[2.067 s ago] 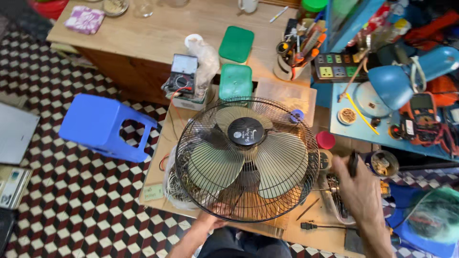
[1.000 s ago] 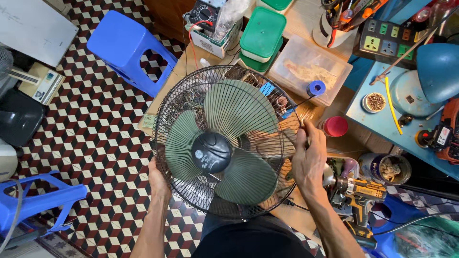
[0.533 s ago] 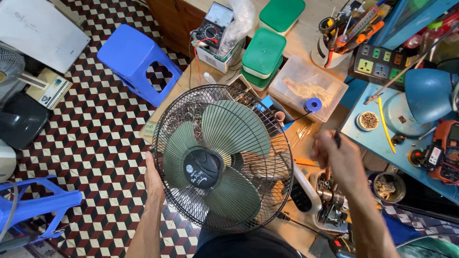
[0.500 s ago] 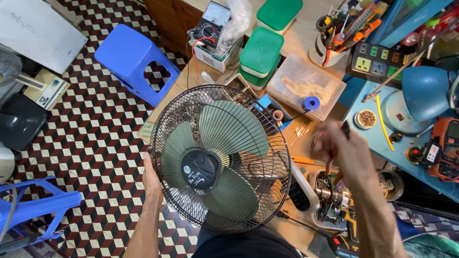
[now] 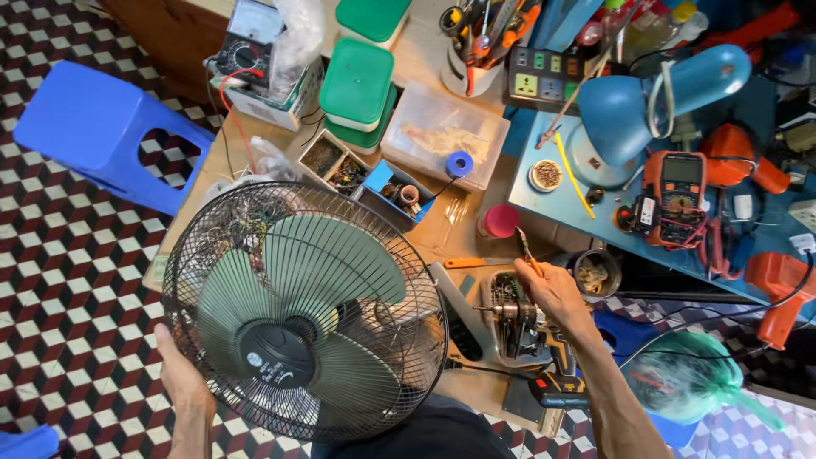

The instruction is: The person uses a cordless drill to remove screws from the base of a grey air fryer, then plugs it in and presses the power button to test it. After placing the air fryer outside, the person picks up a table fan, uses pliers to strip its power cord, and connects the fan to a power supply to test operation.

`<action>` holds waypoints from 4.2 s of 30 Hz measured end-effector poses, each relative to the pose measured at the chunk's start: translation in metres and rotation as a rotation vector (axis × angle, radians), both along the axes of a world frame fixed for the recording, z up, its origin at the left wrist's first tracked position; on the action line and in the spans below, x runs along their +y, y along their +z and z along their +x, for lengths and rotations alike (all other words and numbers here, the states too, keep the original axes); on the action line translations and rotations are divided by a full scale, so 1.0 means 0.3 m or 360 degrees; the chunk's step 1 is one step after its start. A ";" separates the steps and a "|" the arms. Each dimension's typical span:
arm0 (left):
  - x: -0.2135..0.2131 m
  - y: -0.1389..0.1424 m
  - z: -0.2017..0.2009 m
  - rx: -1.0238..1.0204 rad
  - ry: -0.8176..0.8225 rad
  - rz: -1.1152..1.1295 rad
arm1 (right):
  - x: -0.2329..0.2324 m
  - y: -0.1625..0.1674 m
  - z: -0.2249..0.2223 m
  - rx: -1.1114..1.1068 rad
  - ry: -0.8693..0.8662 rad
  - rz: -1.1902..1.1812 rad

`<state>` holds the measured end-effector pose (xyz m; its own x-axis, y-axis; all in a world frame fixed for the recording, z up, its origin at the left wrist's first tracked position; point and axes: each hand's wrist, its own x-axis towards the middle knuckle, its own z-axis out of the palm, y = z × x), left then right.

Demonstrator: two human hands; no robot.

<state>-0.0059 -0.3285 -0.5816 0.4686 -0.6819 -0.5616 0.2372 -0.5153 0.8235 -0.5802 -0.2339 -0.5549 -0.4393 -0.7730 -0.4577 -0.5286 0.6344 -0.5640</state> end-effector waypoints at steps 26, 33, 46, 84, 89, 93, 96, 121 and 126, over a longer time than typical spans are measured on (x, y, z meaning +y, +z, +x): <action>0.062 0.029 -0.071 -0.0081 -0.0021 -0.0248 | -0.163 -0.007 -0.371 0.0813 0.0001 0.0466; 0.086 -0.007 -0.043 -0.0032 -0.0042 -0.0256 | 0.181 0.242 -0.012 0.0057 0.0311 0.0559; 0.103 -0.085 -0.031 -0.0022 -0.0207 -0.0416 | 0.235 0.300 0.262 -0.0911 0.0326 0.0700; 0.115 -0.087 -0.001 0.0219 -0.0357 -0.0401 | 0.142 0.408 0.264 -0.0621 0.0625 0.0999; 0.119 -0.090 0.013 0.0137 -0.0382 -0.0374 | 0.087 0.456 0.278 -0.0320 0.0848 0.1107; 0.119 -0.086 0.012 0.0090 -0.0404 -0.0395 | 0.033 0.484 0.289 -0.0111 0.1098 0.1214; 0.118 -0.080 0.002 0.0150 -0.0394 -0.0428 | -0.001 0.503 0.291 -0.0099 0.1174 0.1273; 0.107 -0.092 0.008 0.0148 -0.0370 -0.0351 | 0.183 0.390 0.277 -0.0036 0.0811 0.0731; 0.090 -0.078 -0.005 0.0185 -0.0252 -0.0250 | 0.236 0.178 0.120 0.0175 0.0492 0.0621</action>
